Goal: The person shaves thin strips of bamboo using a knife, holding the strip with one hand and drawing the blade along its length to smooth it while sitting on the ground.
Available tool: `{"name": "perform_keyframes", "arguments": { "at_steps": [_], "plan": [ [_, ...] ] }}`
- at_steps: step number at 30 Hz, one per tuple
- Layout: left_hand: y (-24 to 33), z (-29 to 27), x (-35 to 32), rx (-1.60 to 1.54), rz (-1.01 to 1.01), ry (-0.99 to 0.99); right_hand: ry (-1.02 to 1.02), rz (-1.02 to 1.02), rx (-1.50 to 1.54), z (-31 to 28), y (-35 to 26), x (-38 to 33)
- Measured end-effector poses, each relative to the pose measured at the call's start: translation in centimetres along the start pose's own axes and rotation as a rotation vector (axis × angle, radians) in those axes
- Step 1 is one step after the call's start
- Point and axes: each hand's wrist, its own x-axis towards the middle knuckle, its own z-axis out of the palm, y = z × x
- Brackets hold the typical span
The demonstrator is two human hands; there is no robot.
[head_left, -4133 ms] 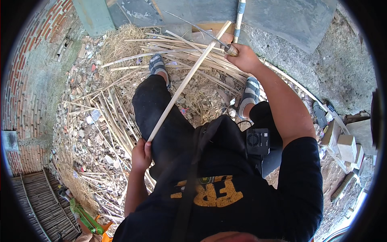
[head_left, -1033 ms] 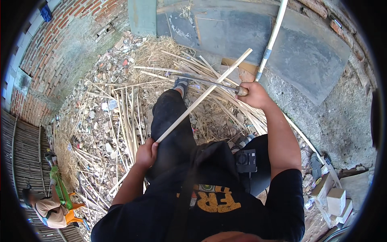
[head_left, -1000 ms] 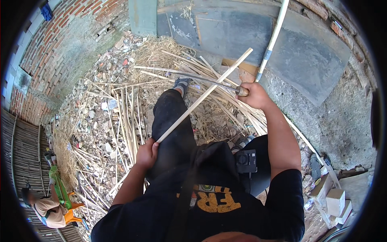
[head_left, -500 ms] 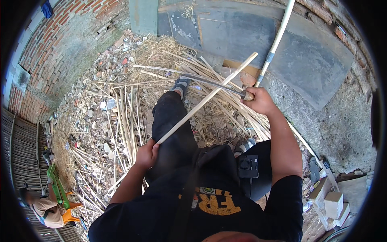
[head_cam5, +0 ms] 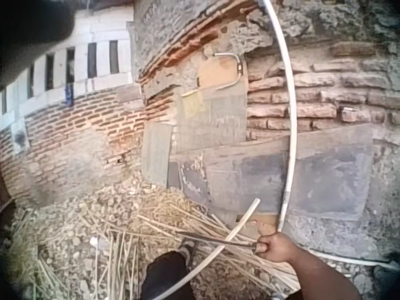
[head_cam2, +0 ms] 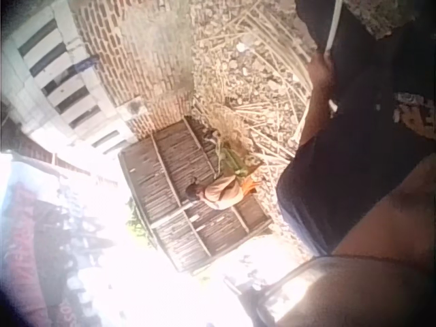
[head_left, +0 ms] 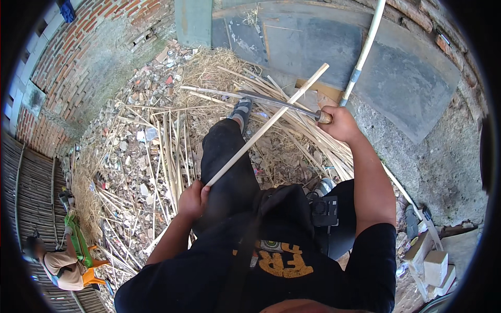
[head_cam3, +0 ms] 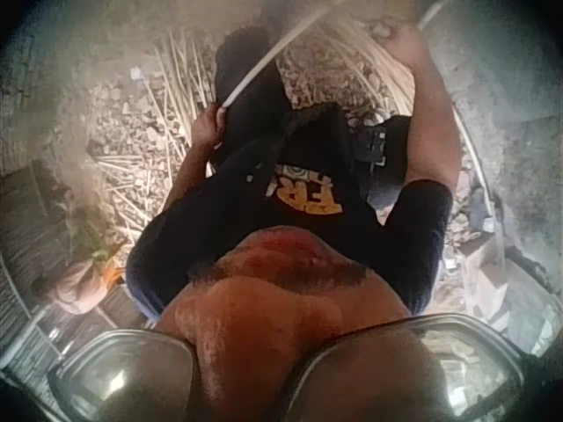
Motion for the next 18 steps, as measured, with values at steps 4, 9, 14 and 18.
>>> {"name": "perform_keyframes", "arguments": {
  "at_steps": [4,9,14,18],
  "plan": [
    [1.1,-0.6,0.1,-0.048,0.117,0.095,0.006,0.025,0.008,-0.1,0.0,-0.1],
    [2.4,0.0,1.5,-0.092,0.256,0.245,0.012,0.019,-0.003,0.4,0.9,-0.5],
    [5.2,0.4,3.1,0.049,0.283,0.219,0.006,-0.001,-0.052,0.7,1.9,-1.5],
    [4.5,1.9,3.5,-0.036,0.290,0.145,0.017,-0.002,-0.035,0.5,1.5,-1.7]
  ]
}}
